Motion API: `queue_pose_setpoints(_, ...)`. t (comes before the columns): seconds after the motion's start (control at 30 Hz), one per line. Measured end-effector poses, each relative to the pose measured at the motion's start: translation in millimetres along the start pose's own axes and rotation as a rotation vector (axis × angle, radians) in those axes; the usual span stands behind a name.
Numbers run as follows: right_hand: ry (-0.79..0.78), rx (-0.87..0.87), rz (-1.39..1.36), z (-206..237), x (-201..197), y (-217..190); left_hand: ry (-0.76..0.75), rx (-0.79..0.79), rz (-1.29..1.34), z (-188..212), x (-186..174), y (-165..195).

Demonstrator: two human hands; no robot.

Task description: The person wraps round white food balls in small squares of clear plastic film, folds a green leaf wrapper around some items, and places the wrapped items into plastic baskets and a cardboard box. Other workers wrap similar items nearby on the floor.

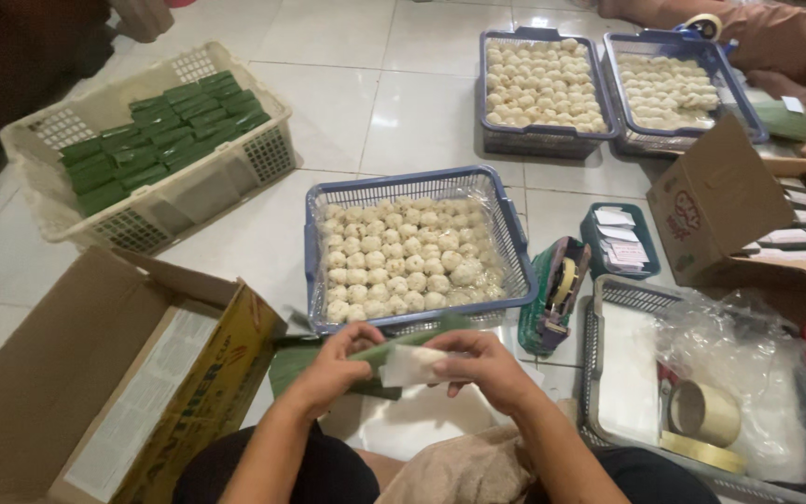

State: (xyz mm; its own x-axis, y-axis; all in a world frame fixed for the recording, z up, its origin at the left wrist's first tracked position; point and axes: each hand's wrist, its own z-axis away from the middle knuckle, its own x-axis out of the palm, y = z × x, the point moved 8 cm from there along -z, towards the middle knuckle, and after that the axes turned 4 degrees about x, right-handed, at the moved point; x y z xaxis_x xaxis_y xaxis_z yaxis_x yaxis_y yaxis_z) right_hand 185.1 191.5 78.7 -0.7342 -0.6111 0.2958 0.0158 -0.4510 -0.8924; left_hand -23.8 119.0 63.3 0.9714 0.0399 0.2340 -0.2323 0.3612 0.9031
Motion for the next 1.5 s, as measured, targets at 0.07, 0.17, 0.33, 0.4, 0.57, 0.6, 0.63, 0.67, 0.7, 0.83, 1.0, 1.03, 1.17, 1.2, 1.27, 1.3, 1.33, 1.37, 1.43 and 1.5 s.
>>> queue_pose_setpoints(0.07,0.009,-0.006,0.009,1.5,-0.1,-1.1,-0.23,0.084,0.153,4.5,31.6,12.6)
queue_pose_setpoints(0.17,0.064,-0.042,-0.01,-0.3,-3.6,-5.0,-0.434,0.049,0.755,2.1,56.4,18.0)
queue_pose_setpoints(0.33,0.246,-0.159,0.069,-7.2,3.8,5.5,0.028,0.055,0.748,-51.8,55.8,-58.2)
queue_pose_setpoints(0.4,0.272,-0.178,0.083,-10.1,9.6,18.2,-0.013,0.128,0.808,-61.8,56.1,-81.8)
queue_pose_setpoints(0.57,0.365,-0.202,0.079,-20.7,-0.7,39.8,-0.196,0.283,1.003,-61.6,60.9,-88.6)
queue_pose_setpoints(0.6,0.388,-0.162,0.03,-23.1,-5.3,46.2,-0.173,0.277,0.994,-59.2,61.2,-85.1)
queue_pose_setpoints(0.63,0.411,-0.122,-0.018,-25.3,-8.8,52.8,-0.149,0.271,0.984,-55.2,62.2,-79.9)
queue_pose_setpoints(0.67,0.414,-0.135,-0.01,-26.4,-10.0,54.3,-0.125,0.268,0.975,-53.8,63.0,-72.0)
queue_pose_setpoints(0.7,0.416,-0.146,-0.001,-27.0,-10.4,56.0,-0.079,0.271,0.938,-54.0,61.8,-63.3)
queue_pose_setpoints(0.83,0.409,-0.248,0.132,-25.5,-2.1,58.5,0.051,0.292,0.76,-42.4,58.4,-45.6)
queue_pose_setpoints(1.0,0.346,-0.285,0.187,-17.6,10.7,60.2,0.146,0.369,0.644,-42.5,51.4,-60.1)
queue_pose_setpoints(1.03,0.307,-0.319,0.192,-15.0,14.6,56.6,0.167,0.389,0.618,-44.2,47.8,-64.1)
queue_pose_setpoints(1.17,0.228,-0.311,0.29,-8.7,24.9,46.3,0.277,0.411,0.441,-46.3,33.5,-78.3)
queue_pose_setpoints(1.2,0.238,-0.243,0.328,-10.7,25.2,47.4,0.327,0.391,0.386,-46.6,30.7,-81.3)
queue_pose_setpoints(1.27,0.26,-0.236,0.397,-13.5,27.4,39.5,0.422,0.353,0.271,-45.7,26.9,-84.0)
queue_pose_setpoints(1.3,0.271,-0.294,0.431,-14.3,28.9,30.4,0.403,0.376,0.275,-45.7,30.1,-81.5)
queue_pose_setpoints(1.33,0.282,-0.349,0.465,-13.7,30.6,22.3,0.385,0.395,0.279,-44.7,33.8,-79.4)
queue_pose_setpoints(1.37,0.346,-0.389,0.502,-11.2,28.3,14.7,0.365,0.414,0.284,-43.5,37.4,-76.9)
queue_pose_setpoints(1.43,0.469,-0.472,0.581,-3.7,24.5,0.2,0.303,0.469,0.358,-41.4,45.2,-70.4)
queue_pose_setpoints(1.5,0.675,-0.565,0.733,10.3,21.5,-13.6,0.282,0.503,0.355,-37.9,50.1,-64.4)
